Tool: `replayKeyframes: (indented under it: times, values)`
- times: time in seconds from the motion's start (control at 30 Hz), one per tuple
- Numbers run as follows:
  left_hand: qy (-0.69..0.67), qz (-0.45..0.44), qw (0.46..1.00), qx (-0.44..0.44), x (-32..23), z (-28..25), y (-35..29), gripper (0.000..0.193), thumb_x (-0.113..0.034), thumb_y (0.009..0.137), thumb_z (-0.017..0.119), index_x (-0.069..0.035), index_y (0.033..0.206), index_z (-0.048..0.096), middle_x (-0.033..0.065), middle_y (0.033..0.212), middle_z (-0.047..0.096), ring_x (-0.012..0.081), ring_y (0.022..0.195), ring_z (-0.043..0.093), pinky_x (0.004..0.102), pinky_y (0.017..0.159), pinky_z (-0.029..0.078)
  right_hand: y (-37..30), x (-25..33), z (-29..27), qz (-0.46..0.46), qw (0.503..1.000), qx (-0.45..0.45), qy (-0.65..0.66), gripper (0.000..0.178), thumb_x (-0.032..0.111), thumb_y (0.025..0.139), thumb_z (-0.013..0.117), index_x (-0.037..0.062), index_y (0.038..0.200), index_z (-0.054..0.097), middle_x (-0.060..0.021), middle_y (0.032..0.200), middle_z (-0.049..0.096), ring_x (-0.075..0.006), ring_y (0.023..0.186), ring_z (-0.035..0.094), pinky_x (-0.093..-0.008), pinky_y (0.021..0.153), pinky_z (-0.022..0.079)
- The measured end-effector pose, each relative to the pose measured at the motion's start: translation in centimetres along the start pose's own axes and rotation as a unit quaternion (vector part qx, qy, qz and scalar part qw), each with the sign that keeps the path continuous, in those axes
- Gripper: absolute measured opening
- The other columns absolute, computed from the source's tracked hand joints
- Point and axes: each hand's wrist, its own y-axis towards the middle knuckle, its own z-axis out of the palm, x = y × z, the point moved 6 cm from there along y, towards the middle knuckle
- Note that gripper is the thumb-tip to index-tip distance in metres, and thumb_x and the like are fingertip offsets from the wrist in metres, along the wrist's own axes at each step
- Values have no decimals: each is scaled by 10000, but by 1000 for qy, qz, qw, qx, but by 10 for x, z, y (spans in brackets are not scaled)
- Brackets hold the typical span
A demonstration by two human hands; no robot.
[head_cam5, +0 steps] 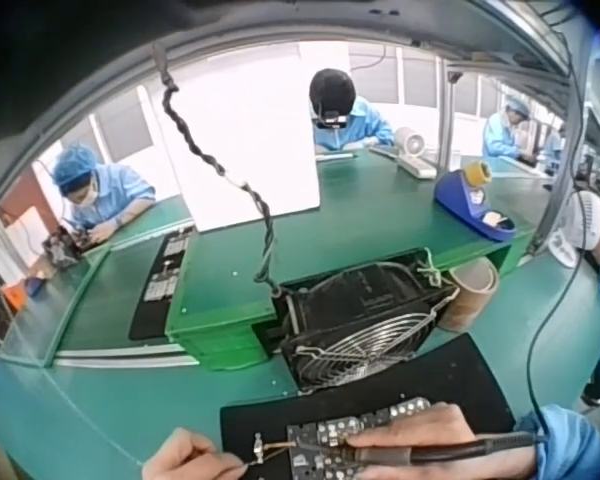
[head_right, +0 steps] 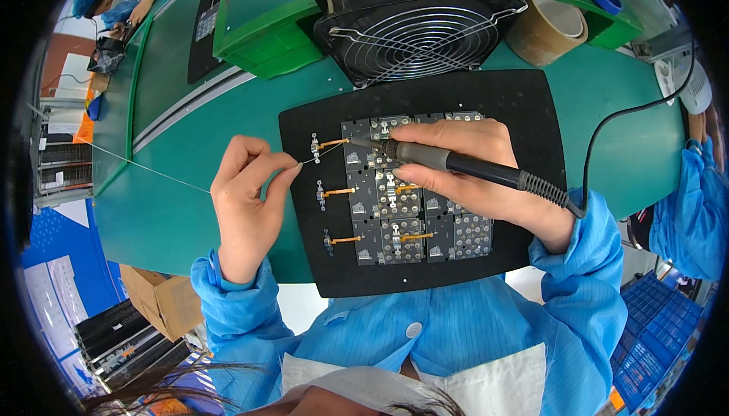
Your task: The person solders wires onto a printed circuit board using a soldering iron.
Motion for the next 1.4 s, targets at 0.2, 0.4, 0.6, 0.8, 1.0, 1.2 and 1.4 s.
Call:
replayKeyframes:
  times: [0.2, 0.4, 0.6, 0.8, 1.0, 1.2, 1.4]
  values:
    - [0, -3, 1000, 1, 1, 1, -1, 102, 68, 727, 701, 17, 802, 655, 94, 802, 513, 223, 635, 546, 319, 566, 440, 1, 1, 0, -10, 1000, -1, -12, 361, 199, 791, 771, -12, 1067, 672, -144, 852, 703, -229, 722, 699, -292, 626, 552]
    - [-3, 2, 1000, 2, 0, 1, 0, 106, 73, 722, 699, 17, 800, 653, 94, 804, 516, 226, 635, 545, 322, 566, 441, 1, 2, 0, -12, 1000, 0, -14, 342, 180, 798, 762, -15, 1063, 671, -142, 839, 700, -237, 713, 695, -297, 624, 550]
    - [-19, 3, 1000, 4, 1, 6, 3, 135, 75, 704, 713, 13, 808, 654, 73, 791, 480, 185, 680, 504, 286, 575, 404, 1, 1, 1, -22, 1000, -1, -17, 336, 182, 804, 756, -15, 1062, 671, -139, 822, 696, -234, 698, 691, -297, 607, 544]
    - [-18, 21, 1000, 4, 0, 12, 8, 111, 67, 722, 697, 8, 803, 649, 94, 823, 529, 244, 653, 558, 332, 580, 452, 1, 1, 0, -15, 1000, 3, -16, 330, 173, 803, 756, -10, 1065, 672, -137, 823, 697, -230, 693, 690, -297, 600, 541]
    - [-35, 19, 999, 9, 0, 23, 11, 145, 78, 704, 717, 8, 816, 658, 79, 817, 512, 203, 691, 529, 298, 585, 424, 2, 2, 1, -10, 1000, 12, -16, 333, 163, 795, 760, -9, 1066, 673, -140, 832, 697, -234, 696, 691, -293, 604, 541]
    - [-45, 17, 999, -12, 4, 21, 12, 145, 77, 706, 722, 1, 807, 650, 61, 804, 497, 158, 648, 485, 272, 536, 382, 3, 0, 1, -15, 1000, 8, -12, 333, 166, 796, 759, -11, 1064, 674, -143, 832, 697, -235, 701, 693, -294, 610, 542]
    - [-84, -67, 994, 5, 15, 27, 16, 169, 47, 719, 743, 5, 751, 583, 11, 729, 447, 78, 581, 336, 252, 490, 274, 3, 2, -2, -14, 1000, -1, -19, 328, 167, 792, 761, -14, 1052, 676, -145, 822, 695, -238, 696, 691, -291, 600, 535]
